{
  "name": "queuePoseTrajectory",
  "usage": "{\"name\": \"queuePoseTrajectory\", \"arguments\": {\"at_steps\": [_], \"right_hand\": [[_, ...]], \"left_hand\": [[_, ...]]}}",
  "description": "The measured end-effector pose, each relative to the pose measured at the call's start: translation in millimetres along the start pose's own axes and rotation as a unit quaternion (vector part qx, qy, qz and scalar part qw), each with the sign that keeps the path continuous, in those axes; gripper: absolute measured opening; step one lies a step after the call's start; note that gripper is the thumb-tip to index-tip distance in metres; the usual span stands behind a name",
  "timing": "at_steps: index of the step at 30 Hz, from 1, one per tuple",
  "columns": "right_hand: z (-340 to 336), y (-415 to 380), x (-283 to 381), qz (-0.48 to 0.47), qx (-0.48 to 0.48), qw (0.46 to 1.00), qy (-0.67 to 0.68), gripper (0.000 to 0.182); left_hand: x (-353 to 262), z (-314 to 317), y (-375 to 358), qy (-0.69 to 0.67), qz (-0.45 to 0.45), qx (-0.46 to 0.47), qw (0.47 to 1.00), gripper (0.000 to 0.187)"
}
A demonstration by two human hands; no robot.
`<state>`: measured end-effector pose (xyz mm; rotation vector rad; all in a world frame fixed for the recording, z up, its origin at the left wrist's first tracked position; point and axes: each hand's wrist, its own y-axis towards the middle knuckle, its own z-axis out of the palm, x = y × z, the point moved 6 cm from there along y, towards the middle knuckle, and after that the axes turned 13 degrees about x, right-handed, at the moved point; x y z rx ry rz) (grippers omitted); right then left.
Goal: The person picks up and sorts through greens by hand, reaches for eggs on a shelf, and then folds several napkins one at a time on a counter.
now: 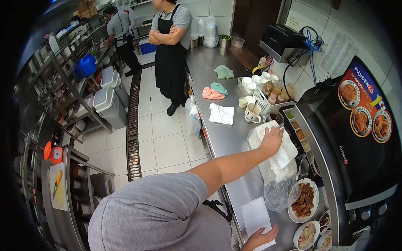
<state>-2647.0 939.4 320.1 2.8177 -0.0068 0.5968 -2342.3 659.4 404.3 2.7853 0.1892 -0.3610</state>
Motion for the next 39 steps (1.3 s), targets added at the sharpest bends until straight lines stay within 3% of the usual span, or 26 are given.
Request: {"name": "queuePoseTrajectory", "arguments": {"at_steps": [3,5,7,10,12,13,15,16,18,22,24,28,30,34,36,37,39], "right_hand": [[-16.9,0.1,34.8,-0.032,-0.028,0.999,0.008,0.051],[-21.4,4.6,43.3,-0.053,-0.043,0.997,0.023,0.05],[-29.0,10.7,53.9,-0.071,-0.06,0.995,0.037,0.05],[-48.6,25.1,75.8,-0.059,-0.069,0.992,0.082,0.046],[-46.4,38.9,78.8,0.007,0.002,0.927,0.375,0.042],[-56.7,43.5,97.9,0.008,0.0,0.926,0.377,0.042],[-68.2,48.7,136.9,-0.016,0.039,0.828,0.56,0.04],[-66.1,48.9,135.7,-0.018,0.041,0.828,0.56,0.04],[-54.7,51.2,135.9,-0.038,0.09,0.747,0.658,0.041],[-57.3,45.2,142.3,0.022,0.089,0.753,0.651,0.04],[-55.4,42.7,140.8,0.043,0.1,0.735,0.669,0.037],[-51.5,41.1,128.1,0.066,0.12,0.683,0.717,0.038],[-47.6,38.1,124.9,0.097,0.126,0.6,0.784,0.04],[-41.8,35.1,116.7,0.109,0.125,0.55,0.818,0.042],[-49.1,34.7,124.8,0.07,0.132,0.581,0.8,0.044],[-47.0,33.8,120.9,0.071,0.132,0.581,0.8,0.044],[-44.4,35.5,108.9,0.035,0.132,0.662,0.737,0.047]], "left_hand": [[-0.2,-10.1,-3.0,0.015,0.019,-0.054,0.998,0.037],[-2.0,-10.2,-1.2,-0.041,0.072,0.056,0.995,0.026],[-0.9,-19.1,0.1,-0.062,0.095,0.049,0.992,0.018],[-10.1,-55.4,-18.2,-0.334,0.183,0.0,0.925,0.026],[-30.1,-97.3,-63.5,-0.426,0.245,-0.024,0.871,0.029],[-43.7,-108.1,-92.8,-0.452,0.281,-0.037,0.846,0.029],[-68.4,-127.3,-156.3,-0.443,0.338,0.088,0.825,0.029],[-79.7,-123.0,-181.6,-0.428,0.382,0.136,0.808,0.03],[-87.4,-118.1,-215.3,-0.418,0.415,0.215,0.779,0.032],[-72.3,-116.3,-225.5,-0.497,0.361,0.168,0.771,0.034],[-68.8,-106.8,-225.9,-0.524,0.342,0.205,0.753,0.048],[-65.6,-96.2,-214.1,-0.581,0.282,0.277,0.711,0.053],[-63.7,-86.2,-207.5,-0.706,0.157,0.375,0.58,0.054],[-57.7,-94.2,-202.9,-0.722,0.122,0.348,0.585,0.056],[-55.0,-94.6,-200.9,-0.662,0.153,0.297,0.671,0.057],[-55.7,-90.0,-201.4,-0.662,0.153,0.297,0.671,0.057],[-54.4,-84.0,-199.8,-0.633,0.16,0.262,0.71,0.06]]}}
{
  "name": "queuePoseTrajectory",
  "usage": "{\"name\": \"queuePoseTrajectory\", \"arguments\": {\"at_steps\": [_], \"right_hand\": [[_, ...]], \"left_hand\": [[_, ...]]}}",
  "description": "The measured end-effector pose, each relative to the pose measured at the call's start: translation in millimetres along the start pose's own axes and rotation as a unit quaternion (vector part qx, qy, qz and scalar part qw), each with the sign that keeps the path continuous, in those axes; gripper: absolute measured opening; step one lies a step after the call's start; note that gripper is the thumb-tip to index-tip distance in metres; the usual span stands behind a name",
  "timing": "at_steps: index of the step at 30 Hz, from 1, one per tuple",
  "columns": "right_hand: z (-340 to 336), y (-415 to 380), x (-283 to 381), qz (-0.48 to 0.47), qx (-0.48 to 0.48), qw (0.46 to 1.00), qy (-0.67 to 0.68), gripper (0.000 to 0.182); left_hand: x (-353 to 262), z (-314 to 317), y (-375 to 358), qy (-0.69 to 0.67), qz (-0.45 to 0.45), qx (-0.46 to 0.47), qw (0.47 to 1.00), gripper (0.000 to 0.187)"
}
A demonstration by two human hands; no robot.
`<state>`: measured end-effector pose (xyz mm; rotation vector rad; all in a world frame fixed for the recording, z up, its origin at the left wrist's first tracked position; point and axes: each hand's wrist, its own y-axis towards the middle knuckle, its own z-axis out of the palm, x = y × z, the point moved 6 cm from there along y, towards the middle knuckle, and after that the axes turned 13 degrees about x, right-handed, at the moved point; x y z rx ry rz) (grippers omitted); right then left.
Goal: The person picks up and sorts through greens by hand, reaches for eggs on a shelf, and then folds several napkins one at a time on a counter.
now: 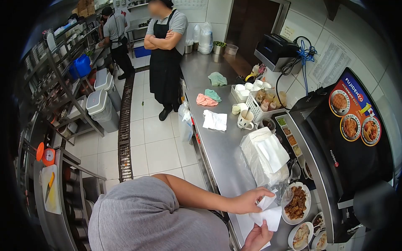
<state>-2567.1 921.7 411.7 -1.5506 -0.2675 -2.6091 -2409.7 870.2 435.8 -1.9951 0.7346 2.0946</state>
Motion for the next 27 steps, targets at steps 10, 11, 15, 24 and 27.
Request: {"name": "queuePoseTrajectory", "arguments": {"at_steps": [10,11,15,24,27], "right_hand": [[42.3,8.8,21.7,-0.076,-0.004,0.997,-0.009,0.07],[34.8,9.5,16.5,-0.055,-0.054,0.996,-0.036,0.072],[3.3,7.3,35.9,-0.068,-0.118,0.991,-0.004,0.066],[-72.6,-25.7,-6.9,0.134,-0.105,0.985,0.017,0.048],[-91.6,-63.4,-26.2,0.198,-0.078,0.977,-0.032,0.039]], "left_hand": [[6.7,-30.9,-10.1,-0.3,-0.076,-0.132,0.942,0.064],[4.6,-33.8,-13.9,-0.31,-0.118,-0.124,0.935,0.063],[9.9,-38.4,-18.5,-0.375,-0.114,-0.135,0.91,0.065],[111.8,-26.8,-45.1,-0.538,-0.254,-0.109,0.796,0.051],[170.3,-23.9,-79.9,-0.506,-0.349,-0.073,0.786,0.042]]}}
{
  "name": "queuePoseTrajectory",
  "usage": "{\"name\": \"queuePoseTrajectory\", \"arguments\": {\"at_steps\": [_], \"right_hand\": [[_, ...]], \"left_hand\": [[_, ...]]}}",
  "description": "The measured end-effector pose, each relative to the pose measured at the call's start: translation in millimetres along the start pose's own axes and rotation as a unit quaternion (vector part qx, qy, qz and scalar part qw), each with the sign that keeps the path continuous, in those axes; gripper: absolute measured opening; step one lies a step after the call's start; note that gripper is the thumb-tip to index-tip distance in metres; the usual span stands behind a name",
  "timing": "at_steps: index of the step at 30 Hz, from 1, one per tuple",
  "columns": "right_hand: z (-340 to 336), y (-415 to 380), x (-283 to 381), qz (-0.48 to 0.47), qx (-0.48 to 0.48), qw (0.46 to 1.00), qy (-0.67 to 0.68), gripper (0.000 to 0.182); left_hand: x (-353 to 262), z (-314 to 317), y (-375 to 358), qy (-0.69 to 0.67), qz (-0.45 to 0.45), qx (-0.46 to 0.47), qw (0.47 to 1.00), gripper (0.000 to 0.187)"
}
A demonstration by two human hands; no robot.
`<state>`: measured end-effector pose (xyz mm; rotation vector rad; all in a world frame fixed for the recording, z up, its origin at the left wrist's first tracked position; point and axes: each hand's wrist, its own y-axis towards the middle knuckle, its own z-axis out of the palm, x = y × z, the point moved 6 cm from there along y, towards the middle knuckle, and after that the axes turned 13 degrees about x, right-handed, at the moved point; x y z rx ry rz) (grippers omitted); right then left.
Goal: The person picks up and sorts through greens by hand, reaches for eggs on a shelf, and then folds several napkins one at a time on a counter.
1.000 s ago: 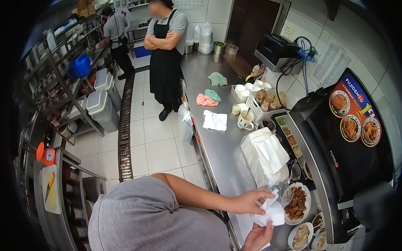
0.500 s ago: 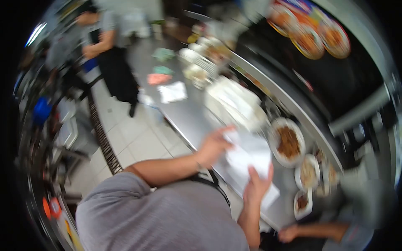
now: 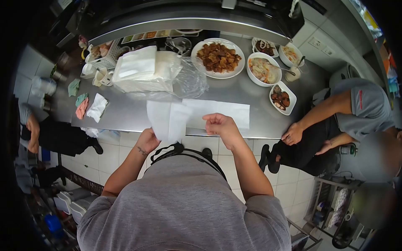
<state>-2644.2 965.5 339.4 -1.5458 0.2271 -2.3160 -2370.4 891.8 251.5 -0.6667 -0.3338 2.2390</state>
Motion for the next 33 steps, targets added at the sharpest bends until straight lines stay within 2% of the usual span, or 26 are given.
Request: {"name": "queuePoseTrajectory", "arguments": {"at_steps": [1,3,5,6,7,8,9,10,12,13,14,18,20,24,26,27,29,30,32,33], "right_hand": [[-6.9,-9.0,-6.3,0.031,-0.002,0.998,-0.052,0.038],[-17.9,-23.8,-12.6,0.031,-0.014,0.999,-0.041,0.038],[-16.8,-35.9,-12.8,0.043,-0.082,0.995,-0.045,0.041],[-12.1,-35.4,-25.3,0.067,-0.031,0.996,-0.055,0.062],[-5.4,-37.5,-31.8,0.069,-0.033,0.996,-0.05,0.062],[8.8,-35.2,-38.4,0.071,0.003,0.997,-0.016,0.069],[21.2,-31.1,-41.3,0.072,0.04,0.996,0.017,0.078],[30.5,-27.8,-41.2,0.071,0.07,0.994,0.034,0.087],[41.7,-23.6,-36.3,0.04,0.068,0.996,0.035,0.088],[46.5,-22.6,-29.8,0.01,0.064,0.997,0.033,0.088],[51.3,-22.3,-20.7,0.003,0.054,0.997,0.051,0.099],[43.4,-16.5,-25.0,-0.008,0.057,0.997,0.056,0.099],[37.1,-16.0,-28.1,-0.017,0.056,0.991,0.12,0.095],[37.8,-15.6,-26.2,-0.01,0.056,0.993,0.107,0.089],[28.7,-13.9,-34.3,0.002,-0.035,0.997,0.069,0.066],[24.1,-11.5,-37.9,0.001,-0.037,0.997,0.07,0.066],[-2.7,-9.9,-42.9,-0.017,-0.156,0.987,0.03,0.04],[-17.0,-14.3,-40.8,-0.056,-0.209,0.975,0.04,0.021],[-66.4,-20.8,-49.6,-0.114,-0.279,0.954,-0.001,0.019],[-86.1,-27.9,-49.2,-0.119,-0.312,0.943,-0.014,0.017]], "left_hand": [[7.1,-19.9,1.6,0.021,-0.036,0.011,0.999,0.037],[18.1,-27.0,2.6,0.043,-0.078,0.019,0.996,0.034],[25.8,-11.5,0.1,0.062,-0.098,0.034,0.993,0.033],[28.9,-2.8,1.0,0.064,-0.103,0.032,0.992,0.033],[32.9,10.1,1.9,0.125,-0.117,0.057,0.984,0.033],[36.2,27.9,2.8,0.185,-0.128,0.083,0.971,0.033],[39.2,46.1,4.1,0.187,-0.128,0.082,0.971,0.033],[38.3,73.2,4.8,0.22,-0.096,0.099,0.966,0.033],[42.9,97.6,9.4,0.255,-0.067,0.116,0.958,0.033],[42.5,105.9,12.5,0.332,-0.031,0.13,0.934,0.034],[41.9,114.4,14.2,0.407,0.004,0.144,0.902,0.036],[47.6,130.4,16.3,0.447,0.012,0.175,0.877,0.045],[50.4,126.2,18.0,0.445,-0.005,0.17,0.879,0.05],[54.7,128.8,14.9,0.438,0.004,0.174,0.882,0.047],[52.6,131.7,13.8,0.498,0.021,0.184,0.847,0.048],[52.0,130.9,13.9,0.498,0.02,0.186,0.847,0.048],[50.2,126.8,14.8,0.423,0.0,0.193,0.885,0.043],[45.9,127.2,15.8,0.423,0.0,0.194,0.885,0.043],[29.2,112.0,21.9,0.301,-0.011,0.055,0.952,0.03],[24.6,105.4,29.5,0.3,-0.01,0.055,0.952,0.03]]}}
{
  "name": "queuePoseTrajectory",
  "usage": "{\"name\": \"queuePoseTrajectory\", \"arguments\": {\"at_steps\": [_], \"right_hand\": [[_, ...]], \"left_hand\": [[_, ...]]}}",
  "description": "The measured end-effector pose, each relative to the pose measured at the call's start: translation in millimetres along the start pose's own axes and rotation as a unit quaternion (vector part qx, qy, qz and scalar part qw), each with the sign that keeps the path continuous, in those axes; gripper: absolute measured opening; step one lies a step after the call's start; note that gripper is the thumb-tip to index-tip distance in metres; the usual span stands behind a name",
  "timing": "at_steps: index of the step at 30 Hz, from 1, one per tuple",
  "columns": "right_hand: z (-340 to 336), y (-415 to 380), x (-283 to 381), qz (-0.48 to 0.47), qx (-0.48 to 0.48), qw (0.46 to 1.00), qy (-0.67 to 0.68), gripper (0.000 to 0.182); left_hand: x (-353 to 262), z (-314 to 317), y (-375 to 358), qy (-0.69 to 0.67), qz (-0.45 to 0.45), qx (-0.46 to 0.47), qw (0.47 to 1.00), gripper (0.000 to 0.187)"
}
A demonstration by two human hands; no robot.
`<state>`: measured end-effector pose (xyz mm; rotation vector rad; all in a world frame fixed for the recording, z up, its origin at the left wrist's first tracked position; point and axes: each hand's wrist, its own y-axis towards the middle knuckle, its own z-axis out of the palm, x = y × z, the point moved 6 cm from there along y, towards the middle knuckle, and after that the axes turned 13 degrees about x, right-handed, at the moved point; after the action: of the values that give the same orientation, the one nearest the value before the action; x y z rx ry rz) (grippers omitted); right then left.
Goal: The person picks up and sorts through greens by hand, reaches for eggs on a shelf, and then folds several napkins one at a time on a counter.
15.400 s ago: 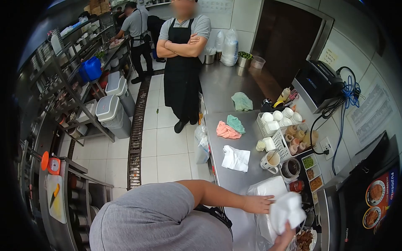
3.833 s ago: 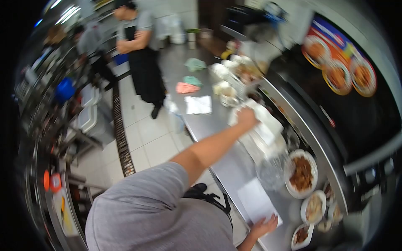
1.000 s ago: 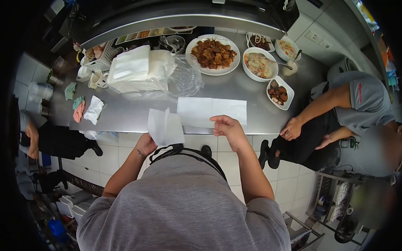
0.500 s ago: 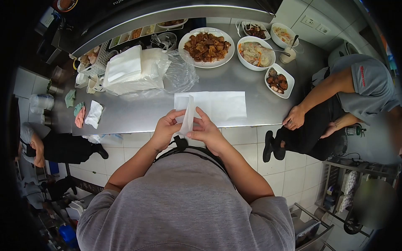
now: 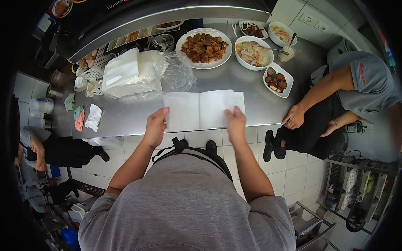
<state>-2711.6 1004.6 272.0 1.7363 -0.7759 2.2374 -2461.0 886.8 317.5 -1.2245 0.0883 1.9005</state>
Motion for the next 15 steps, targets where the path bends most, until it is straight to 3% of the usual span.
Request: {"name": "queuePoseTrajectory", "arguments": {"at_steps": [3,5,7,10,15], "right_hand": [[-46.5,17.3,-6.6,-0.008,-0.068,0.996,-0.058,0.017],[-69.9,28.0,-24.4,-0.007,-0.106,0.989,-0.1,0.017],[-82.5,38.3,-34.1,-0.037,-0.143,0.963,-0.227,0.018],[-86.5,41.6,-41.4,-0.07,-0.164,0.943,-0.279,0.02],[-85.4,39.3,-42.4,-0.084,-0.18,0.936,-0.291,0.023]], "left_hand": [[10.2,-32.1,24.6,0.053,0.029,-0.107,0.992,0.023],[37.3,-66.4,52.1,0.107,0.018,-0.115,0.987,0.022],[55.0,-85.2,71.4,0.172,-0.009,-0.128,0.977,0.019],[57.7,-92.3,80.0,0.259,0.007,-0.152,0.954,0.018],[57.4,-99.8,84.4,0.282,0.028,-0.153,0.947,0.019]]}}
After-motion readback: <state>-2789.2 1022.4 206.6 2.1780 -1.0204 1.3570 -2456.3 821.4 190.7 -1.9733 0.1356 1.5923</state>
